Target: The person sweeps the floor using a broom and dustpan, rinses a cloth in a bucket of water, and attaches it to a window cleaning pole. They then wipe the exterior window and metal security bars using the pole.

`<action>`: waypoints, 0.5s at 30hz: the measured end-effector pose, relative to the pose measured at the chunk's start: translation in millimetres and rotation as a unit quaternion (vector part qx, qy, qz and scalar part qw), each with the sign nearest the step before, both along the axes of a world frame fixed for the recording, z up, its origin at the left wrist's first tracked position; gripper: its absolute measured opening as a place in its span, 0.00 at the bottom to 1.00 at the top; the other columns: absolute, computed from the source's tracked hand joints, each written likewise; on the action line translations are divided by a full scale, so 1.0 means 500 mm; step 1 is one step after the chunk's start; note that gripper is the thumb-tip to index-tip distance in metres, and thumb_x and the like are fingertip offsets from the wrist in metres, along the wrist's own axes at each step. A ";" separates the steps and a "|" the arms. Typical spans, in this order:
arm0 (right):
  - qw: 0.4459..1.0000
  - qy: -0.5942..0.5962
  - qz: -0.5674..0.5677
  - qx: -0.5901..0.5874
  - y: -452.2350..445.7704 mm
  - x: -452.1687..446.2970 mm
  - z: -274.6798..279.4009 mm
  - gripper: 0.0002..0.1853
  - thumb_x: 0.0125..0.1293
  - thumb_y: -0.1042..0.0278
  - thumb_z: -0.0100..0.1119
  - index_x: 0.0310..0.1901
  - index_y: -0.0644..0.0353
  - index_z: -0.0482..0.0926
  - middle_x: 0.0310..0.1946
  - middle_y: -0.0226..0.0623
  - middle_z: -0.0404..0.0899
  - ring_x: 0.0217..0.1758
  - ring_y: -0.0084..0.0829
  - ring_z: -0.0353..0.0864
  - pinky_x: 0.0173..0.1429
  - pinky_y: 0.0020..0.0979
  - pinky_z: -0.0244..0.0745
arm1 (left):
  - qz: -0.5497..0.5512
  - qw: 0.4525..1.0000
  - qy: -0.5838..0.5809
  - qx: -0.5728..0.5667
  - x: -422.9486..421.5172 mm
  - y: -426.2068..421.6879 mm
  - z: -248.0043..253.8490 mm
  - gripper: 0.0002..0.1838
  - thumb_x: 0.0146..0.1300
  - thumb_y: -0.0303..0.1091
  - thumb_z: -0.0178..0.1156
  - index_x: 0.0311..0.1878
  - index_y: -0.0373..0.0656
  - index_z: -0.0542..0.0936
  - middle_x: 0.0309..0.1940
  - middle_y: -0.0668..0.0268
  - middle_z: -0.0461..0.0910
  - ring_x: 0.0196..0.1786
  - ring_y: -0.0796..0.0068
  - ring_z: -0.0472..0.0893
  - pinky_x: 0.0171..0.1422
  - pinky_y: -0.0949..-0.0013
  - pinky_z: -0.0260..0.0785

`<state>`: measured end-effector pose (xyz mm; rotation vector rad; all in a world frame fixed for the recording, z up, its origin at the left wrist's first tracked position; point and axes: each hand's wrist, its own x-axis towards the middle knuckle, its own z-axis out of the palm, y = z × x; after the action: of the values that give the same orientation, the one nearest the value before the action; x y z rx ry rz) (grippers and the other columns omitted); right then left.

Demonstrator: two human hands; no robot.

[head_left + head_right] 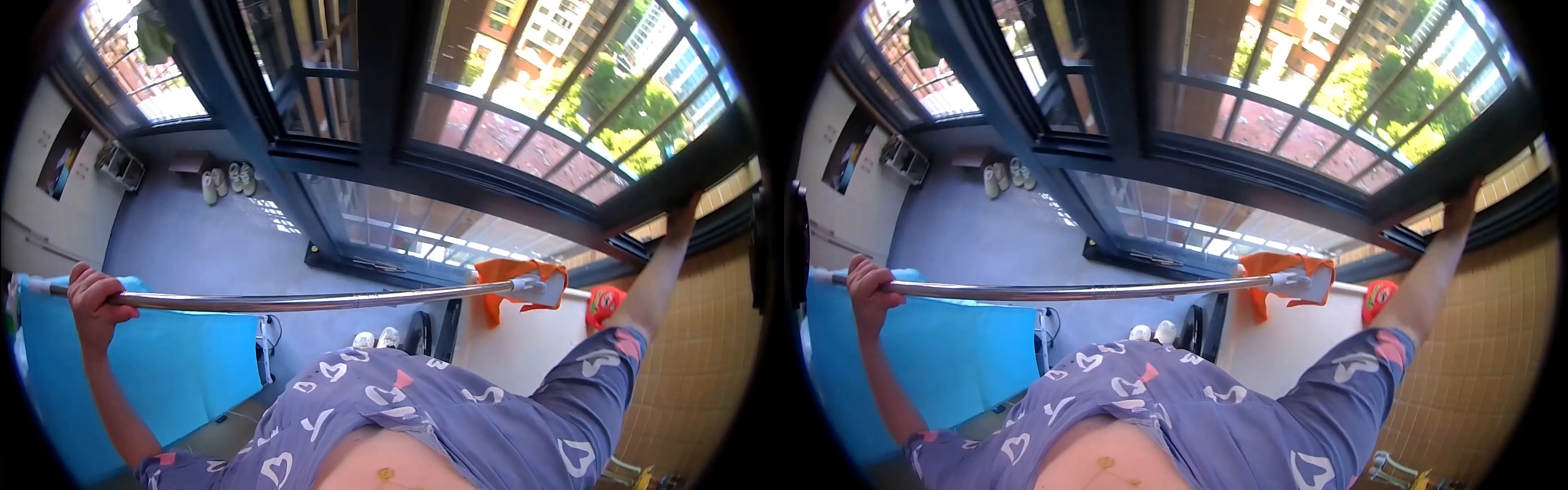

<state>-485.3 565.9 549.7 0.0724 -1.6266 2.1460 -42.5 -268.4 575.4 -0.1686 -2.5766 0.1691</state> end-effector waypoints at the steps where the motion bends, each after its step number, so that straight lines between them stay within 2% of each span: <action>1: 0.998 -0.010 -0.054 0.020 0.013 0.012 -0.001 0.40 0.70 0.32 0.43 0.74 0.53 0.58 0.70 0.36 0.64 0.71 0.37 0.64 0.73 0.43 0.57 | 0.011 1.000 0.002 -0.004 0.004 -0.002 -0.001 0.36 0.40 0.74 0.59 0.19 0.43 0.73 0.15 0.69 0.71 0.21 0.71 0.70 0.39 0.66 0.62; 3: 0.984 -0.031 -0.168 0.058 0.040 0.040 0.005 0.43 0.70 0.31 0.43 0.72 0.62 0.60 0.69 0.39 0.67 0.70 0.35 0.66 0.72 0.41 0.57 | 0.010 1.000 -0.001 0.016 0.010 -0.002 0.001 0.34 0.40 0.72 0.61 0.19 0.44 0.74 0.14 0.70 0.70 0.21 0.72 0.71 0.39 0.67 0.62; 4: 0.951 -0.051 -0.272 0.134 0.050 0.042 0.009 0.41 0.69 0.33 0.46 0.68 0.66 0.65 0.65 0.43 0.71 0.66 0.38 0.71 0.67 0.40 0.62 | 0.004 1.000 0.009 0.020 0.007 0.002 0.002 0.33 0.38 0.71 0.63 0.19 0.44 0.75 0.13 0.70 0.70 0.21 0.72 0.70 0.38 0.67 0.61; 5: 0.901 -0.071 -0.373 0.208 0.068 0.042 0.010 0.40 0.69 0.35 0.49 0.64 0.70 0.70 0.61 0.47 0.76 0.62 0.40 0.75 0.63 0.40 0.68 | 0.006 1.000 0.012 0.017 0.004 0.006 0.004 0.33 0.38 0.71 0.63 0.19 0.44 0.75 0.13 0.70 0.70 0.21 0.72 0.70 0.38 0.67 0.61; 6: 0.819 -0.079 -0.505 0.260 0.084 0.039 0.009 0.34 0.68 0.43 0.56 0.55 0.75 0.77 0.53 0.52 0.80 0.54 0.45 0.81 0.57 0.39 0.74 | 0.002 1.000 0.011 0.015 0.000 0.009 0.004 0.33 0.38 0.70 0.64 0.18 0.43 0.74 0.13 0.71 0.70 0.20 0.73 0.70 0.38 0.67 0.61; 7: 0.705 0.115 -0.627 0.311 0.021 0.047 0.014 0.30 0.66 0.48 0.62 0.52 0.74 0.77 0.54 0.58 0.78 0.56 0.48 0.79 0.59 0.38 0.74 | -0.003 1.000 0.008 0.013 -0.004 0.013 0.005 0.33 0.37 0.69 0.64 0.18 0.43 0.74 0.13 0.71 0.70 0.20 0.73 0.70 0.37 0.67 0.61; 8: 0.718 0.198 -0.552 0.376 -0.113 0.108 0.056 0.25 0.66 0.55 0.63 0.51 0.72 0.78 0.52 0.54 0.79 0.55 0.46 0.80 0.59 0.38 0.75 | -0.010 1.000 0.017 0.007 -0.012 0.014 0.005 0.33 0.37 0.69 0.64 0.17 0.43 0.74 0.12 0.71 0.69 0.19 0.72 0.70 0.37 0.67 0.60; 9: 0.642 0.315 -0.545 0.439 -0.256 0.147 0.068 0.21 0.67 0.60 0.63 0.51 0.70 0.76 0.52 0.50 0.78 0.52 0.42 0.81 0.60 0.39 0.74 | -0.011 1.000 0.017 0.007 -0.019 0.016 0.010 0.33 0.37 0.69 0.64 0.17 0.43 0.74 0.12 0.71 0.69 0.19 0.72 0.70 0.37 0.67 0.60; 10: 0.647 0.404 -0.445 0.470 -0.359 0.151 0.048 0.19 0.64 0.61 0.65 0.51 0.64 0.77 0.52 0.47 0.77 0.56 0.40 0.78 0.63 0.42 0.71 | -0.016 1.000 0.015 0.001 -0.025 0.018 0.017 0.33 0.37 0.69 0.63 0.17 0.43 0.74 0.12 0.71 0.69 0.19 0.72 0.70 0.36 0.67 0.60; 12: 0.656 0.525 -0.170 0.516 -0.566 0.159 0.009 0.20 0.58 0.64 0.69 0.52 0.53 0.78 0.53 0.40 0.76 0.62 0.37 0.73 0.69 0.47 0.64 | -0.029 1.000 0.005 -0.006 -0.042 0.021 0.032 0.34 0.38 0.70 0.62 0.18 0.42 0.74 0.12 0.70 0.68 0.19 0.71 0.70 0.36 0.66 0.59; 13: 0.587 0.478 -0.083 0.648 -0.667 0.193 0.006 0.24 0.52 0.61 0.71 0.52 0.52 0.79 0.50 0.36 0.78 0.64 0.36 0.72 0.74 0.50 0.57 | -0.036 0.999 0.004 -0.008 -0.052 0.024 0.037 0.34 0.38 0.70 0.62 0.18 0.42 0.74 0.12 0.70 0.68 0.19 0.71 0.70 0.36 0.66 0.59; 14: 0.509 0.464 -0.045 0.724 -0.728 0.188 -0.003 0.26 0.50 0.57 0.73 0.52 0.53 0.79 0.51 0.33 0.78 0.61 0.35 0.74 0.76 0.49 0.54 | -0.042 0.999 0.004 -0.006 -0.059 0.027 0.041 0.34 0.38 0.71 0.62 0.18 0.42 0.74 0.12 0.70 0.68 0.19 0.71 0.70 0.36 0.66 0.59; 15: 0.378 0.320 -0.085 0.865 -0.750 0.164 -0.021 0.19 0.58 0.51 0.65 0.46 0.54 0.82 0.45 0.35 0.81 0.58 0.35 0.76 0.78 0.49 0.47 | -0.047 0.999 0.005 -0.005 -0.064 0.028 0.047 0.34 0.38 0.71 0.61 0.18 0.42 0.73 0.12 0.70 0.68 0.19 0.71 0.70 0.36 0.66 0.59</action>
<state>-403.1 190.7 539.3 1.0544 -2.1736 -0.6400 -74.6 -254.4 598.9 -0.2913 -2.5524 0.1481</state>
